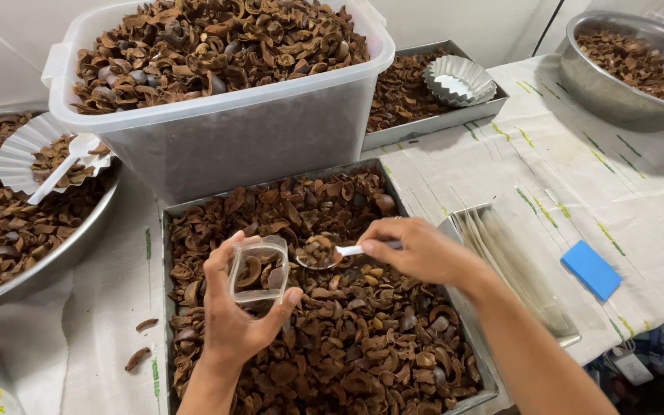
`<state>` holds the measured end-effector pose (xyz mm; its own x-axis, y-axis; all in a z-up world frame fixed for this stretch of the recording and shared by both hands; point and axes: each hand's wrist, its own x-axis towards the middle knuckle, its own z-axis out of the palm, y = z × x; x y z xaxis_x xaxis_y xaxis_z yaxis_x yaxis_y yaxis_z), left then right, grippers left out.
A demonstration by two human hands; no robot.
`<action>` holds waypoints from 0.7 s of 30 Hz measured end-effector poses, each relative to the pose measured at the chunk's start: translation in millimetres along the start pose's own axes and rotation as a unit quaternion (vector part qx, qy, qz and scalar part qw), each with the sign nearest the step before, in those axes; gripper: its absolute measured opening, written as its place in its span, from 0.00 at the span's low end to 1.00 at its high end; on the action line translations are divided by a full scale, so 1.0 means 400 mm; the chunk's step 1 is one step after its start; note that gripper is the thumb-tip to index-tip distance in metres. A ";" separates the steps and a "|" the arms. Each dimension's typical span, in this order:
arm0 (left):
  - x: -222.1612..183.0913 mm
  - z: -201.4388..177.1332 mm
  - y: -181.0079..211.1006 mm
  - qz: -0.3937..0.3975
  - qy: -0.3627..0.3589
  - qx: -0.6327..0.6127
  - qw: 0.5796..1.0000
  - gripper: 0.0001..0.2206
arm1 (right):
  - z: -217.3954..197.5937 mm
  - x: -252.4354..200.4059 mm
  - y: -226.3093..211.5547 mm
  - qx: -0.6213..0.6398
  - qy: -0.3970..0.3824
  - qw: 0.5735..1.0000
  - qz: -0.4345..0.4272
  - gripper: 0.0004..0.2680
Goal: Scooping dried husks into small plastic bags using a spoon
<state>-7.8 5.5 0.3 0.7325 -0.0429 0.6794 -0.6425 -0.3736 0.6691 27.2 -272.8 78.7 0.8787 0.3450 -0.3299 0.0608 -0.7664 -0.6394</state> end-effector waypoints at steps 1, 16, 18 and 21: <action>0.001 0.002 -0.004 0.012 -0.004 0.005 1.000 0.38 | -0.023 -0.016 -0.009 0.005 0.011 1.000 -0.018 0.09; -0.002 0.046 -0.005 0.053 -0.031 0.070 0.996 0.49 | -0.112 -0.155 -0.354 -0.451 0.064 0.888 -0.065 0.04; -0.004 0.044 -0.007 0.048 -0.029 0.075 0.996 0.49 | -0.085 -0.170 -0.344 -0.500 0.094 0.854 -0.112 0.05; -0.007 0.043 -0.011 0.048 -0.027 0.075 0.996 0.50 | -0.045 -0.178 -0.314 -0.489 0.218 0.806 -0.252 0.08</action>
<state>-3.0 -8.7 -9.6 0.6833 -0.1340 0.7177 -0.6720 -0.4997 0.5465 -34.3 -211.0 195.0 0.6955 0.6861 0.2133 0.6189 -0.7229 0.3072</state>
